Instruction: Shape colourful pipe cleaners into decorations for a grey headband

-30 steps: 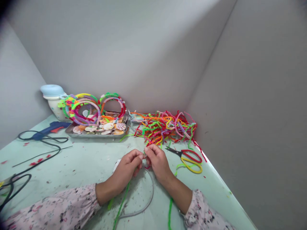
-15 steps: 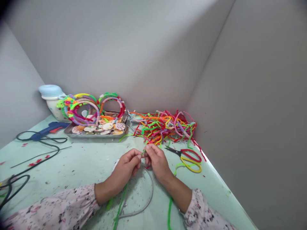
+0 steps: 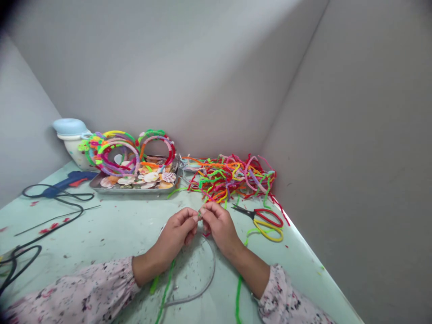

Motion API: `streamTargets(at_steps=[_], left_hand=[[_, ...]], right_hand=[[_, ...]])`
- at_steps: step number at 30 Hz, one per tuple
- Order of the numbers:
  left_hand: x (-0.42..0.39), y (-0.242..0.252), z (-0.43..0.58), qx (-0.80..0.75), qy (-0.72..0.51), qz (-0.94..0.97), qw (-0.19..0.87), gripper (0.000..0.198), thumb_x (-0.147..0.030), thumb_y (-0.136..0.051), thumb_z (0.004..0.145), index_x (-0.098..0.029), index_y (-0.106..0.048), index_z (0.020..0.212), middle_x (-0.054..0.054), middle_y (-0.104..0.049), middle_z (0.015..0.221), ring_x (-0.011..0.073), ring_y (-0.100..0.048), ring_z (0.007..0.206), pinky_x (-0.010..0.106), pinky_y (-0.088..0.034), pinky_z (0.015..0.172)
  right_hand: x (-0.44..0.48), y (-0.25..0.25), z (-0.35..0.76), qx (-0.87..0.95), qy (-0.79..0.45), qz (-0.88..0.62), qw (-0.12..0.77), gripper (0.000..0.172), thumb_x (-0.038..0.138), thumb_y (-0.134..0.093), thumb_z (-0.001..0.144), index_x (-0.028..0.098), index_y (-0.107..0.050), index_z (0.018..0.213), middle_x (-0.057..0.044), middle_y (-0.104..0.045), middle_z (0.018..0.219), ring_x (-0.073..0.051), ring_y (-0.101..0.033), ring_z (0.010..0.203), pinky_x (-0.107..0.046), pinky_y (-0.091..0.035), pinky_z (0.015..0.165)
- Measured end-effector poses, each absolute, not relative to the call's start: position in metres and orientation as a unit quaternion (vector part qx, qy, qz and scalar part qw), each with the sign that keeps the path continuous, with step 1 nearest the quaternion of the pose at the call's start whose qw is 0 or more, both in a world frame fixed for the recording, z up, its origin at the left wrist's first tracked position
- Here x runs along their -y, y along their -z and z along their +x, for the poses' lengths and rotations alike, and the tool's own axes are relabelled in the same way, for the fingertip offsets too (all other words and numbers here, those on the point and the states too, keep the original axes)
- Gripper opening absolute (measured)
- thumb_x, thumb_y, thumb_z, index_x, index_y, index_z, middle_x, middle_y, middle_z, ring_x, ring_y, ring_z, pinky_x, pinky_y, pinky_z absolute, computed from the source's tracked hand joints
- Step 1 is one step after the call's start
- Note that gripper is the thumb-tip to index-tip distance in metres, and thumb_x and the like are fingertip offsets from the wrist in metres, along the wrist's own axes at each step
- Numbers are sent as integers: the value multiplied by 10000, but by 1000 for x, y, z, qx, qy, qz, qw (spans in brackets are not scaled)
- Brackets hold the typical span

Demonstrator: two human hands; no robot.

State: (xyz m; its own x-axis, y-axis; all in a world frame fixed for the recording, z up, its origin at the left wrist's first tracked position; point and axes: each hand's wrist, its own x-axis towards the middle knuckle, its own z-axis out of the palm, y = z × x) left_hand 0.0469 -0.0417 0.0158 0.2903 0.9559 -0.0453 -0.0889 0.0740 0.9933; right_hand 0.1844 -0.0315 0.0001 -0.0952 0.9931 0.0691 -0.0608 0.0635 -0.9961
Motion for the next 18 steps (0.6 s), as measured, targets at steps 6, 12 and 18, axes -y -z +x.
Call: streamTargets(at_steps=[6,12,18], left_hand=[[42,-14,47,-417,-421,536,602,151,-301,-467,831,-179,-466,741,-75,-415,520,58,-328,400,181,-260,384],[43,-17,48,-426,-420,545,586,141,-299,-469,830,-185,-460,749,-77,-416,529,58,-321,405,176,-255,382],[45,-18,48,-418,-430,535,595,174,-319,-469,838,-181,-463,732,-70,-431,533,61,-336,412,183,-274,394]], right_hand=[[30,1,185,507,-529,-444,516,174,323,-547,837,186,-542,731,58,-462,529,-88,-404,478,-213,-307,464],[31,0,184,491,-516,-460,530,186,321,-558,827,187,-529,700,60,-472,508,-85,-405,452,-206,-314,447],[29,-1,186,494,-547,-441,513,201,340,-553,836,183,-534,711,56,-485,520,-83,-421,453,-208,-327,458]])
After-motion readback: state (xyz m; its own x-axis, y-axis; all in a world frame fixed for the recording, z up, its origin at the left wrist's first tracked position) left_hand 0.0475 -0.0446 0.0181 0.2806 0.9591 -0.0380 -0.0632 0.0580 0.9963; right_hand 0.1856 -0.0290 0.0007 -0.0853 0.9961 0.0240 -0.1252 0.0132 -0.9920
